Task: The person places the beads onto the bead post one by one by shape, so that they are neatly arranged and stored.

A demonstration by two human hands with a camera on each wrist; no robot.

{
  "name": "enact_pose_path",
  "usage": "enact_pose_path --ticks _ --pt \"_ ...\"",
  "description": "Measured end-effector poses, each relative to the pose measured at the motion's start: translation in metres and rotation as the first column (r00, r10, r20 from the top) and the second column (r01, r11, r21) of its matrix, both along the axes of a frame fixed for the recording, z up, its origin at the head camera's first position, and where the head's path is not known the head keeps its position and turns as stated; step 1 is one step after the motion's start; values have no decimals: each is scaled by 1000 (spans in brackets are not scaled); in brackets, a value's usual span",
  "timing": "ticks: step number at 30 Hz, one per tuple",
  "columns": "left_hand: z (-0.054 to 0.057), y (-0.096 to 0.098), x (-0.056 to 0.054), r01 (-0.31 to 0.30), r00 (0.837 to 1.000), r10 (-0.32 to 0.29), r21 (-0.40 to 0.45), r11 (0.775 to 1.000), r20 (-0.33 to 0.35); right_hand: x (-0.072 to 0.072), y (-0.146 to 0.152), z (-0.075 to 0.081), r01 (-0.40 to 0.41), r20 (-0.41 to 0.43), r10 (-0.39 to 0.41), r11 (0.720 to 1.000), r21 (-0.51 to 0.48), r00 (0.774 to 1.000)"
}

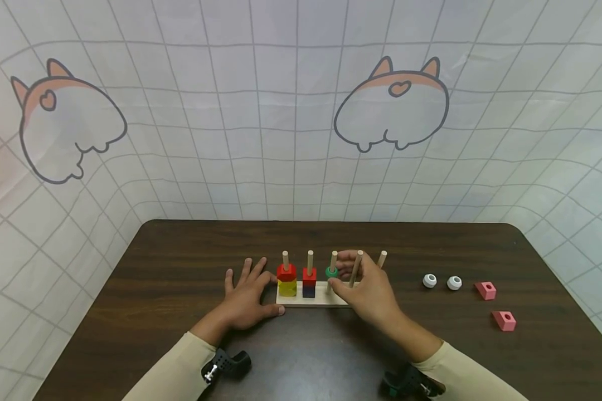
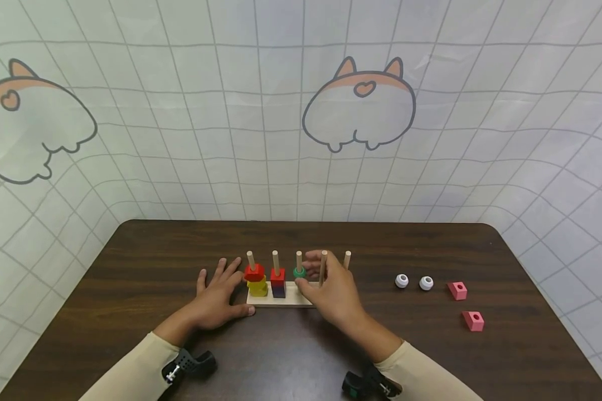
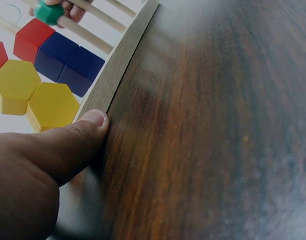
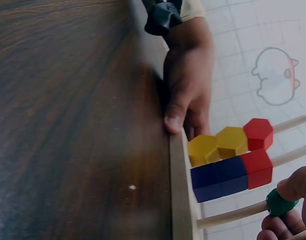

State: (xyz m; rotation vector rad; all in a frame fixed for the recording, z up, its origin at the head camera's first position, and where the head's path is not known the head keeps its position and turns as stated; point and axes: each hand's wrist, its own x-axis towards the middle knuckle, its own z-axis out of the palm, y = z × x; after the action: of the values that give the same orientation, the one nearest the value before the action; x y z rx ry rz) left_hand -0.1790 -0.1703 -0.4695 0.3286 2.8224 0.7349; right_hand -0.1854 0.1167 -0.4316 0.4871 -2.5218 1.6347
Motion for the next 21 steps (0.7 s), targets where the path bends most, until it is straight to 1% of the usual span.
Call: enact_pose_path --ticks 8,15,18,21 --pt "2 0 -1 1 1000 -1 6 1000 -3 0 1 -11 -10 30 10 1000 -3 1000" --pt "2 0 -1 -3 1000 3 2 1000 5 0 0 -19 25 14 -26 997 66 1000" --pt "2 0 -1 -2 1000 2 4 1000 3 0 -1 -20 40 10 -41 996 82 999" --pt "2 0 0 -2 1000 2 6 1000 2 1 -2 -23 42 22 -44 995 88 999"
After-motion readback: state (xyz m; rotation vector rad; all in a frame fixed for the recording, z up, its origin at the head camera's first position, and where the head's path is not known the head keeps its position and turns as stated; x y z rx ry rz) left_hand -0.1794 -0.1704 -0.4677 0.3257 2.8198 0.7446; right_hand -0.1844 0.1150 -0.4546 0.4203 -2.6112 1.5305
